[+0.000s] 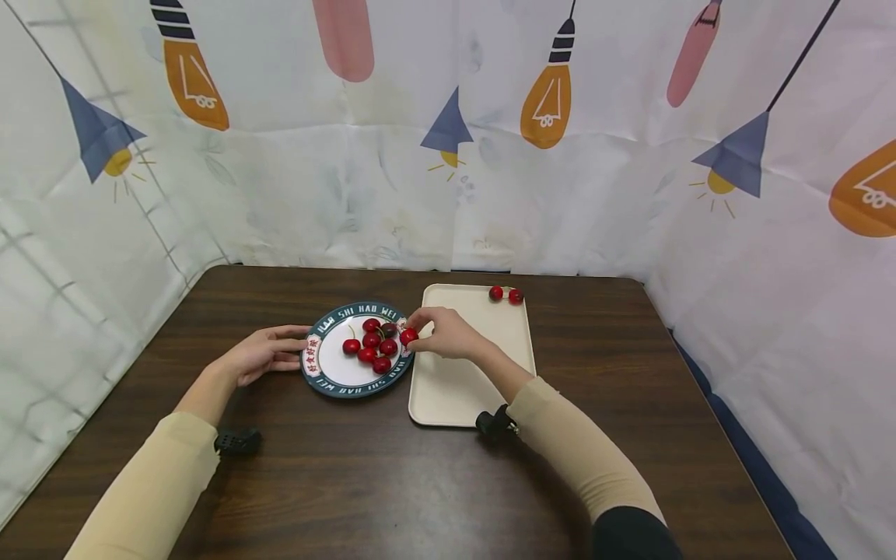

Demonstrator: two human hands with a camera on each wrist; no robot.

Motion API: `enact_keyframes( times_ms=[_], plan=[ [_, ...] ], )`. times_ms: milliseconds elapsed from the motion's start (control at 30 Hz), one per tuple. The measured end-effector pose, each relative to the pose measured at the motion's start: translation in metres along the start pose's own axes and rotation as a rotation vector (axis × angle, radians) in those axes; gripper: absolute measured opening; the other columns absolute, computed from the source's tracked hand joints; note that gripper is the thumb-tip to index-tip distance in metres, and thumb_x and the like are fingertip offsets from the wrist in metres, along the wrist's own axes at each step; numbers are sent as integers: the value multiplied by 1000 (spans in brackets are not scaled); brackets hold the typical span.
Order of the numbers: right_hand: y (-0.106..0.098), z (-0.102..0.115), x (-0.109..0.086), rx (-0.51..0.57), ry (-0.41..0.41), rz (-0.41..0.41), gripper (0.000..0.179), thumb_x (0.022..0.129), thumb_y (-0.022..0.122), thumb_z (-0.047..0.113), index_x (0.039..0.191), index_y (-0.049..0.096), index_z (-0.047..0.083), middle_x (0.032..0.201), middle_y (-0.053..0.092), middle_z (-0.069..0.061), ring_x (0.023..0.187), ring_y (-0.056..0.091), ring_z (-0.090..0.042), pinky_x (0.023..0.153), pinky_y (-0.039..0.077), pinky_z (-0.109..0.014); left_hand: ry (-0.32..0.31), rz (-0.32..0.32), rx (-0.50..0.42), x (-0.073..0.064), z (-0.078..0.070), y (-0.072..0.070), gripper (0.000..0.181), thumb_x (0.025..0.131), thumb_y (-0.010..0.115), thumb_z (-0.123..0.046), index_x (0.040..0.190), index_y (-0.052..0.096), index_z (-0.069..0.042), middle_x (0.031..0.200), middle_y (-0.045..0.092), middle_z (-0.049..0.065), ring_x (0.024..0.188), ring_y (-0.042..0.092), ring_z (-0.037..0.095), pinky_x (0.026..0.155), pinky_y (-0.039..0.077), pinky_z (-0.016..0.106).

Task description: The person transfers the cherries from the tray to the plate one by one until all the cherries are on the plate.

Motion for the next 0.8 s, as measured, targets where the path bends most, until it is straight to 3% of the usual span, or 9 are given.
enact_keyframes(
  times_ms=[133,300,800],
  plan=[
    [10,7,4,3,-10,33,33,91,80,20,121,70,11,113,67,-3,77,58,-26,60,51,-30,1,-7,2,0,0,-2,65,102,68,-23,157,38,-4,134,56,21,96,72,22,90,59,36],
    [22,18,7,-11,-34,69,33,92,79,21,121,70,11,116,68,-3,80,58,-27,62,51,-28,4,-13,7,1,0,-4,65,102,67,-23,158,38,-4,133,56,21,96,73,23,90,59,36],
    [46,38,14,-36,-113,122,34,89,81,22,120,71,13,115,69,0,103,59,-28,76,55,-25,1,-15,-5,1,1,-2,65,102,68,-23,157,40,-4,132,57,20,95,73,22,90,59,36]
  ],
)
Point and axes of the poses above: each hand's wrist, its own x-axis towards the middle knuckle, its own y-axis out of the palm, z = x × y, the point moved 8 cm from there along x, towards the middle knuckle
